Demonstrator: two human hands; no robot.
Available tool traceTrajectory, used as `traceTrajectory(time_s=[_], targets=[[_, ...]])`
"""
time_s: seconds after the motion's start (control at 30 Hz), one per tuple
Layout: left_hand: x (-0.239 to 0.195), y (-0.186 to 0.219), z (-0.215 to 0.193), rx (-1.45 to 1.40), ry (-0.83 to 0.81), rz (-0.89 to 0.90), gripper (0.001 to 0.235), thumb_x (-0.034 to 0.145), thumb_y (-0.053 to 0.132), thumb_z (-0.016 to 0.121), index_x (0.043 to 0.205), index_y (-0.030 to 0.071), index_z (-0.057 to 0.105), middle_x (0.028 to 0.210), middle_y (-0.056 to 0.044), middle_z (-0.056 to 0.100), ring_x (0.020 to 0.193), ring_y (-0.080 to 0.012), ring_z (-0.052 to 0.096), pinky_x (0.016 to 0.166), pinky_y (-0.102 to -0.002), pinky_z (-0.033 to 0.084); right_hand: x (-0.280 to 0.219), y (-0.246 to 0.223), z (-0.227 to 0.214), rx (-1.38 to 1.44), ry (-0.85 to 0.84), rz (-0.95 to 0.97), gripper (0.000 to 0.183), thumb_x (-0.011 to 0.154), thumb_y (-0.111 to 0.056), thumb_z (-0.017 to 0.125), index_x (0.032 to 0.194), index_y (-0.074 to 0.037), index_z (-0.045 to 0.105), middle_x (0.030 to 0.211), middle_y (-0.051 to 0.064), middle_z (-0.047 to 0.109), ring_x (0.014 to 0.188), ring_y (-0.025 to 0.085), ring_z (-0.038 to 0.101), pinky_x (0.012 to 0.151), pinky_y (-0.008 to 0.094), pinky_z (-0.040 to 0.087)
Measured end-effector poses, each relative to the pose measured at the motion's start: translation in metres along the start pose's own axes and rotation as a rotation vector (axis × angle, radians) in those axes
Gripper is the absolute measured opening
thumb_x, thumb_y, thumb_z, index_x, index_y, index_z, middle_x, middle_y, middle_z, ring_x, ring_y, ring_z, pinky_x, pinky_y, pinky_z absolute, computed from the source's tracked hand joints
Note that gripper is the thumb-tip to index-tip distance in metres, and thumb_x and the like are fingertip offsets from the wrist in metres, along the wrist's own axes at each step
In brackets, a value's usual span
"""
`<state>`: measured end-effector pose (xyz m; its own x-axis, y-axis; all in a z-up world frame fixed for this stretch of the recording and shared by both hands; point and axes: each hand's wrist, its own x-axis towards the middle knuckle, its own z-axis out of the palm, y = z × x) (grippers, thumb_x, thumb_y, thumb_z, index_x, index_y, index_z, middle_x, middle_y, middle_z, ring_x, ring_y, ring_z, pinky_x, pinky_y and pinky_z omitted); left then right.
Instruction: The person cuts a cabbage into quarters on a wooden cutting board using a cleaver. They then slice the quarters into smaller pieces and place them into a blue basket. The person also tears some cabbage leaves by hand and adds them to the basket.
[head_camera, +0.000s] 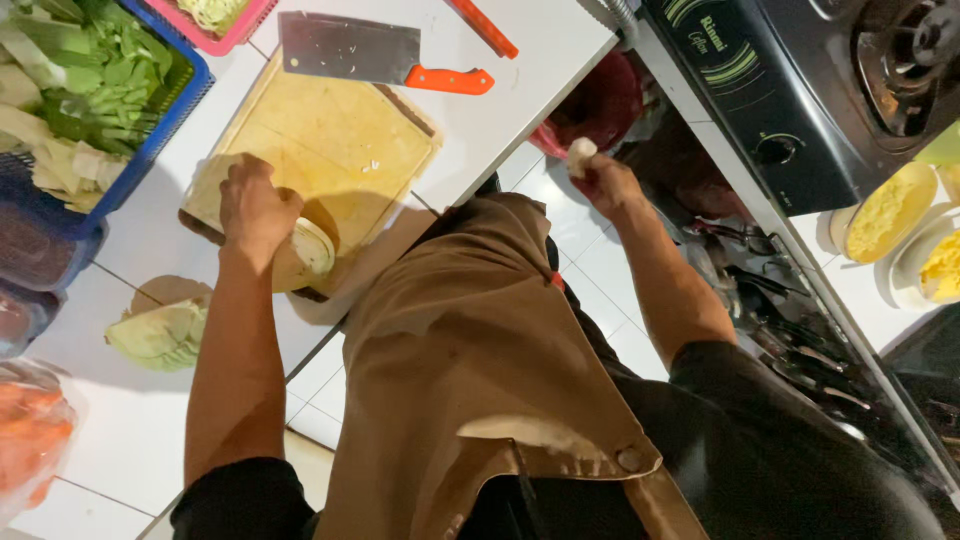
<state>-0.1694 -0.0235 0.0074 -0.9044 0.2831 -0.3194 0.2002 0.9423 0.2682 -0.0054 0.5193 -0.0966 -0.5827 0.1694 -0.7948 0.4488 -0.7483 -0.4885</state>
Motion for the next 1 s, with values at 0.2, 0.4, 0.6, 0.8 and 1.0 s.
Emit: traceTrajectory(time_s=[0.2, 0.4, 0.6, 0.8, 1.0], targets=[[0.021, -0.006, 0.011, -0.015, -0.014, -0.201, 0.064, 0.069, 0.008, 0.083, 0.124, -0.007, 0.054, 0.126, -0.03, 0.06, 0.112, -0.0483, 0.059, 0.094, -0.051, 0.052, 0.021, -0.009, -0.032, -1.197, 0.187, -0.384, 0.026, 0.09, -0.016, 0.071, 0.108, 0.004, 0.068, 0.091, 0.017, 0.073, 0.083, 0.031, 0.071, 0.074, 0.042, 0.06], [0.021, 0.01, 0.002, 0.035, 0.105, -0.107, 0.059, 0.069, 0.021, 0.086, 0.112, -0.008, 0.059, 0.107, -0.028, 0.066, 0.098, -0.0486, 0.063, 0.081, -0.052, 0.053, -0.006, 0.031, 0.049, -0.456, -0.086, -0.111, 0.024, 0.097, -0.01, 0.061, 0.117, 0.002, 0.065, 0.099, 0.015, 0.073, 0.081, 0.023, 0.073, 0.07, 0.035, 0.064], [0.01, 0.168, 0.024, -0.502, 0.213, 0.378, 0.02, 0.083, 0.009, 0.075, 0.095, 0.002, 0.061, 0.098, -0.02, 0.067, 0.096, -0.0392, 0.065, 0.083, -0.048, 0.054, -0.076, 0.017, 0.157, -0.235, -0.451, 0.063, 0.04, 0.101, -0.032, 0.059, 0.126, -0.001, 0.06, 0.108, 0.008, 0.068, 0.097, 0.017, 0.069, 0.082, 0.03, 0.061], [0.012, 0.285, 0.028, -0.514, 0.251, 0.671, 0.077, 0.074, 0.041, 0.09, 0.13, 0.001, 0.057, 0.13, -0.026, 0.056, 0.116, -0.043, 0.057, 0.094, -0.051, 0.049, 0.002, 0.002, 0.065, 0.048, -0.371, 0.286, 0.038, 0.103, -0.041, 0.057, 0.108, -0.004, 0.062, 0.095, 0.009, 0.063, 0.081, 0.019, 0.057, 0.066, 0.03, 0.049], [-0.027, 0.201, 0.003, -0.435, 0.467, 0.097, 0.05, 0.085, 0.017, 0.084, 0.129, 0.002, 0.066, 0.143, -0.017, 0.053, 0.13, -0.0368, 0.053, 0.105, -0.046, 0.051, 0.075, -0.08, -0.002, 0.109, -0.022, 0.079, 0.024, 0.092, -0.041, 0.057, 0.094, -0.017, 0.06, 0.082, 0.004, 0.063, 0.073, 0.023, 0.059, 0.062, 0.039, 0.052]])
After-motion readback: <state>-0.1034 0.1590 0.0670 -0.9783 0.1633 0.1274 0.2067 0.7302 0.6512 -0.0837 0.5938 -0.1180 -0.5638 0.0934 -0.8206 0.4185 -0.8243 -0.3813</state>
